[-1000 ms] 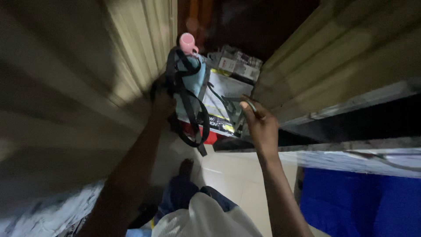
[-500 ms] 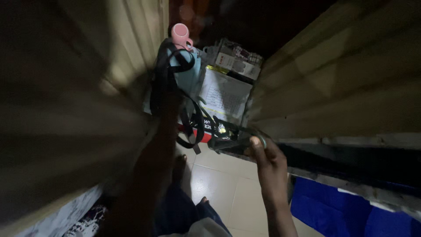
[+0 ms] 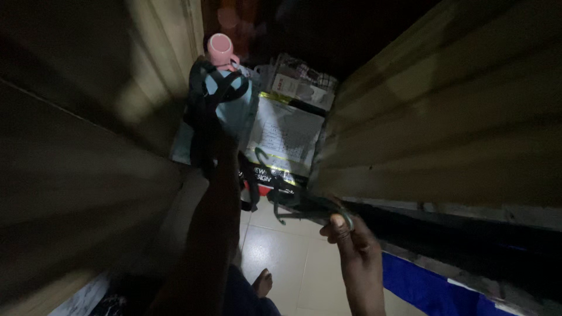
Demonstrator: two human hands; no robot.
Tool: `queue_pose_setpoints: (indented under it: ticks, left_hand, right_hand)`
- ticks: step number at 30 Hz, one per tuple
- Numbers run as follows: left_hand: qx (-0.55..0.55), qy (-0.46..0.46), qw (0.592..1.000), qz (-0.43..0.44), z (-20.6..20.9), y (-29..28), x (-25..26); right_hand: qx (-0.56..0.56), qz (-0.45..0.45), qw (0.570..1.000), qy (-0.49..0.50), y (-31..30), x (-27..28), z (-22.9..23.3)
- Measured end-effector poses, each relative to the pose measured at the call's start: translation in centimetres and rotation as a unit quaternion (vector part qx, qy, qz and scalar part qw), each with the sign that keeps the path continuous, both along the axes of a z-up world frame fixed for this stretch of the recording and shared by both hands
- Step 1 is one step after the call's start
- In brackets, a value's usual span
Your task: The person removes several items of clothing on hangers from a closet and places them onto a pile on top of a television set.
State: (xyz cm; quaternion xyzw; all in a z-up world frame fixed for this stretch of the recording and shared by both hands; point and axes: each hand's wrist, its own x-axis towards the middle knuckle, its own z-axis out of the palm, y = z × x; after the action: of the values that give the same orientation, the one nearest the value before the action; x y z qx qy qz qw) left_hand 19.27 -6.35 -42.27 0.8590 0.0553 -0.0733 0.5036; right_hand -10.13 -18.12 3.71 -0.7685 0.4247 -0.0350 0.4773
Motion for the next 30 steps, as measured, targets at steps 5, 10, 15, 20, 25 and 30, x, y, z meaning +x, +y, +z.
queue_pose_setpoints:
  ticks: [5, 10, 15, 20, 25, 30]
  left_hand:
    - [-0.019, -0.012, 1.000, 0.018, 1.7, 1.7, -0.4]
    - [-0.093, -0.027, 0.995, -0.001, 6.4, 3.0, -3.6]
    - [-0.222, -0.006, 0.975, -0.009, 15.7, 5.4, -11.6]
    - [-0.304, -0.018, 0.952, 0.024, 26.4, 7.6, -19.0]
    - [-0.420, -0.027, 0.904, 0.072, 34.1, 8.5, -24.3]
    - [-0.394, -0.236, 0.883, 0.100, 41.1, 10.1, -29.9]
  right_hand:
    - [-0.001, -0.035, 0.997, 0.073, -0.4, -0.4, -0.8]
    - [-0.012, 0.036, 0.999, -0.029, -1.9, -1.8, -1.8]
    - [0.024, 0.071, 0.994, -0.085, -3.2, -2.2, -2.7]
    - [0.117, 0.128, 0.966, -0.192, -5.3, -2.2, -5.8]
    - [0.083, 0.258, 0.931, -0.243, -5.5, -3.0, -5.6]
    - [0.103, 0.326, 0.914, -0.221, -5.7, -6.5, -3.1]
